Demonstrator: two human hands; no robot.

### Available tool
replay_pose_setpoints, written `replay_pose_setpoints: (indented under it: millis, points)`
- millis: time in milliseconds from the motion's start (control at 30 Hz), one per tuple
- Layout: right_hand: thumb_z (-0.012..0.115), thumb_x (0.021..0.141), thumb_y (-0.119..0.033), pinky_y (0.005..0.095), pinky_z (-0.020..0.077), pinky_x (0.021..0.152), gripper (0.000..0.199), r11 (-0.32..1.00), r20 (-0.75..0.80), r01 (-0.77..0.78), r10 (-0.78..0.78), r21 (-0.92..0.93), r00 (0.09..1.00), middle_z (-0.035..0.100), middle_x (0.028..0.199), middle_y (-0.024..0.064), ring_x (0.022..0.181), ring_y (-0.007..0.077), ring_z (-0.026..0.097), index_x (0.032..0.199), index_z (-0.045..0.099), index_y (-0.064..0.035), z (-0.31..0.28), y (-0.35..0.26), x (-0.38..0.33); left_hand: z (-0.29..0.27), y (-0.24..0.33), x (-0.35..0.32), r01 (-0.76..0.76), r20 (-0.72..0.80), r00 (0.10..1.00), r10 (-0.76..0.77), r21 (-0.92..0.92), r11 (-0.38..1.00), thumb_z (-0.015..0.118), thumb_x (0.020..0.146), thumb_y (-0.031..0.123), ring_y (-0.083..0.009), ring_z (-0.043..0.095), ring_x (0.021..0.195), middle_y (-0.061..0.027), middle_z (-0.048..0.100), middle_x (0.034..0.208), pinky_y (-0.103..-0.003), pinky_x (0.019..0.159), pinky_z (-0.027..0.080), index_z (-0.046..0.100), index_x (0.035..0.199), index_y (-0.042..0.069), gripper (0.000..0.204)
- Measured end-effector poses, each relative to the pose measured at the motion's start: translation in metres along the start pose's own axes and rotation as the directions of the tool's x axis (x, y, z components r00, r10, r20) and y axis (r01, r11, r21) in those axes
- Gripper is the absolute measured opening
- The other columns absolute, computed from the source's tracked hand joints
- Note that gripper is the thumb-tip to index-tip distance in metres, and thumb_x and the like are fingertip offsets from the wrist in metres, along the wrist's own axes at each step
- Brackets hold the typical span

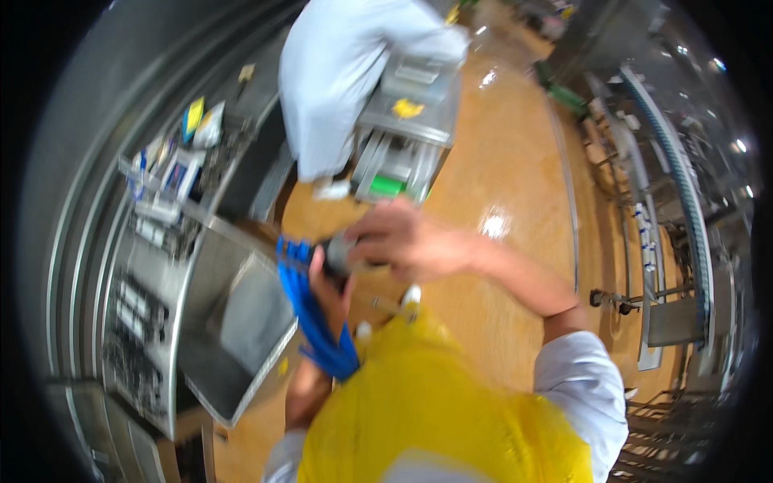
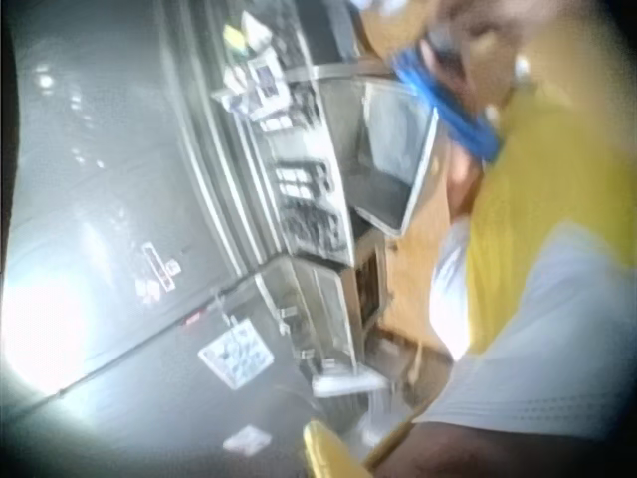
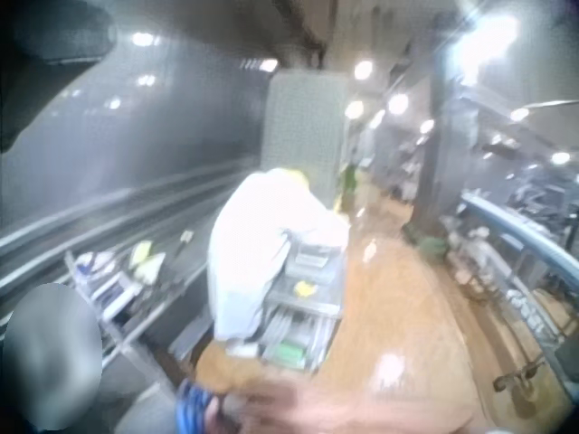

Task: The person picks up a blue hose and a metal nozzle, then walks through a food processing facility. They attach a transparent plastic tube to the nozzle, secure it with a black cap, and place the assembled tool on a stainless steel table.

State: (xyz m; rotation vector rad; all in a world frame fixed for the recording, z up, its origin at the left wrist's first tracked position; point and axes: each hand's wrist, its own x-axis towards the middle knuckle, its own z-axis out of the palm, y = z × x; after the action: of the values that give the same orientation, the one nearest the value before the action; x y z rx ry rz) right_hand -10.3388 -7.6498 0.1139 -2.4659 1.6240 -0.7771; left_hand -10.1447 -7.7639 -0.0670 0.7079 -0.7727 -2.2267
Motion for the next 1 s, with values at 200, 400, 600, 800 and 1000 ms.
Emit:
replay_pose_setpoints:
  millis: [200, 400, 600, 800, 1000]
  points:
    - [0.075, 0.076, -0.01, 0.0487, 0.0468, 0.107, 0.062, 0.876, -0.101, -0.398, 0.437, 0.271, 0.894, 0.062, 0.133, 0.021, 0.131, 0.0391, 0.057, 0.136, 0.061, -0.0077, 0.037, -0.009, 0.005, -0.006, 0.008, 0.024, 0.138, 0.265, 0.957, -0.117, -0.063, 0.988, 0.049, 0.105, 0.058, -0.013, 0.055, 0.054, -0.001, 0.068, 0.08, -0.025, 0.048, 0.04, 0.067, 0.113, 0.011, 0.051]
    - [0.076, 0.085, -0.018, 0.0463, 0.0507, 0.097, 0.049, 0.83, 0.102, -0.512, 0.502, 0.221, 0.859, 0.066, 0.128, 0.0191, 0.119, 0.0382, 0.063, 0.131, 0.063, -0.0059, 0.024, -0.006, 0.007, -0.013, -0.007, 0.027, 0.08, 0.115, 0.99, -0.083, 0.029, 0.996, 0.045, 0.106, 0.06, -0.0125, 0.054, 0.051, -0.0023, 0.071, 0.082, -0.026, 0.044, 0.036, 0.068, 0.112, 0.008, 0.057]
    - [0.072, 0.064, -0.009, 0.042, 0.0516, 0.088, 0.042, 0.991, -0.153, 0.047, -0.067, -0.129, 0.986, 0.066, 0.122, 0.013, 0.106, 0.0325, 0.062, 0.106, 0.072, -0.0033, -0.039, -0.023, -0.018, -0.054, 0.01, 0.045, 0.24, 0.384, 0.912, -0.146, -0.21, 0.948, 0.042, 0.106, 0.065, -0.0153, 0.049, 0.054, -0.0138, 0.074, 0.106, -0.026, 0.046, 0.036, 0.067, 0.129, 0.005, 0.069]
    - [0.069, 0.067, -0.011, 0.0382, 0.0563, 0.085, 0.044, 0.316, -0.118, -0.094, 0.59, 0.944, 0.799, 0.067, 0.116, 0.0117, 0.104, 0.0262, 0.064, 0.111, 0.068, -0.0028, 0.014, -0.005, -0.065, -0.055, 0.02, 0.046, 0.458, 0.567, 0.807, -0.165, -0.424, 0.782, 0.04, 0.107, 0.063, -0.0194, 0.059, 0.068, -0.0178, 0.072, 0.12, -0.032, 0.053, 0.046, 0.058, 0.142, -0.002, 0.077]
    - [0.069, 0.08, -0.011, 0.0377, 0.0566, 0.086, 0.036, 0.481, 0.079, -0.465, 0.627, 0.744, 0.775, 0.068, 0.108, 0.0059, 0.098, 0.021, 0.066, 0.115, 0.07, -0.0068, 0.024, -0.018, -0.049, -0.032, 0.019, 0.034, 0.296, 0.469, 0.882, -0.05, -0.467, 0.834, 0.041, 0.109, 0.052, -0.0316, 0.07, 0.115, -0.023, 0.062, 0.142, -0.046, 0.098, 0.058, 0.054, 0.144, -0.004, 0.068]
